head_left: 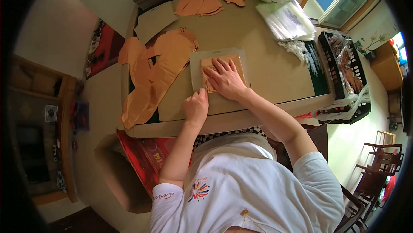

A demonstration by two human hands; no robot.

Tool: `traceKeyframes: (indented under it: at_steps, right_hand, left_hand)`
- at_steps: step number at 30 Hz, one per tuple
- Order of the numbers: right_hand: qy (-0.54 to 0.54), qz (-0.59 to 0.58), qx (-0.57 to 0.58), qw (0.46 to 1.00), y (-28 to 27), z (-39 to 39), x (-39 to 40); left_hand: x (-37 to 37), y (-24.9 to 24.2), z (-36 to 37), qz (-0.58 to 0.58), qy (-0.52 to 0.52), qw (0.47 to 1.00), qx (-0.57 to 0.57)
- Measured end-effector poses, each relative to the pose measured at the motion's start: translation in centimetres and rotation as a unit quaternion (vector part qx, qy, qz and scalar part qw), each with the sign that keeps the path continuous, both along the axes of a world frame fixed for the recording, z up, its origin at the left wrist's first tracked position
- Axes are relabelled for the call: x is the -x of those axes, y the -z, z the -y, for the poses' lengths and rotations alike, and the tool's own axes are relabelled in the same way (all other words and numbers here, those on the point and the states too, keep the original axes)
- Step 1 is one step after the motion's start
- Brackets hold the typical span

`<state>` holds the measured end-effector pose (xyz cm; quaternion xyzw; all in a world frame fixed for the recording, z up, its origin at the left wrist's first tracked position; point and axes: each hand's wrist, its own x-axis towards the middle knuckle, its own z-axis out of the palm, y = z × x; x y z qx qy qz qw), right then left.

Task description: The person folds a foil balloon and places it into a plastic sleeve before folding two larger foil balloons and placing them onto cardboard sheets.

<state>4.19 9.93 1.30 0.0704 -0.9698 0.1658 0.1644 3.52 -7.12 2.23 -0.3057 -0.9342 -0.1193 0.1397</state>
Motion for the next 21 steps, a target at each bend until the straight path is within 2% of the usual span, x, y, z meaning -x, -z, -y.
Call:
traceKeyframes:
  at_steps: [4,10,13,21]
  right_hand:
    - [0.002,0.003,0.004,1.0,0.0,-0.01,-0.03]
    - [-0.002,0.003,0.016,1.0,0.01,-0.06,0.04]
    - [-0.002,0.008,0.006,1.0,0.05,-0.15,0.0]
    - [-0.004,0.005,0.011,1.0,-0.02,-0.13,-0.02]
  left_hand:
    - [0.12,-0.02,-0.15,0.005,0.028,0.999,0.022]
    - [-0.2,0.27,-0.18,-0.021,-0.001,0.999,-0.046]
    - [-0.13,0.18,-0.1,-0.04,-0.027,0.998,-0.031]
    - [-0.13,0.13,-0.22,-0.027,-0.018,0.998,-0.048]
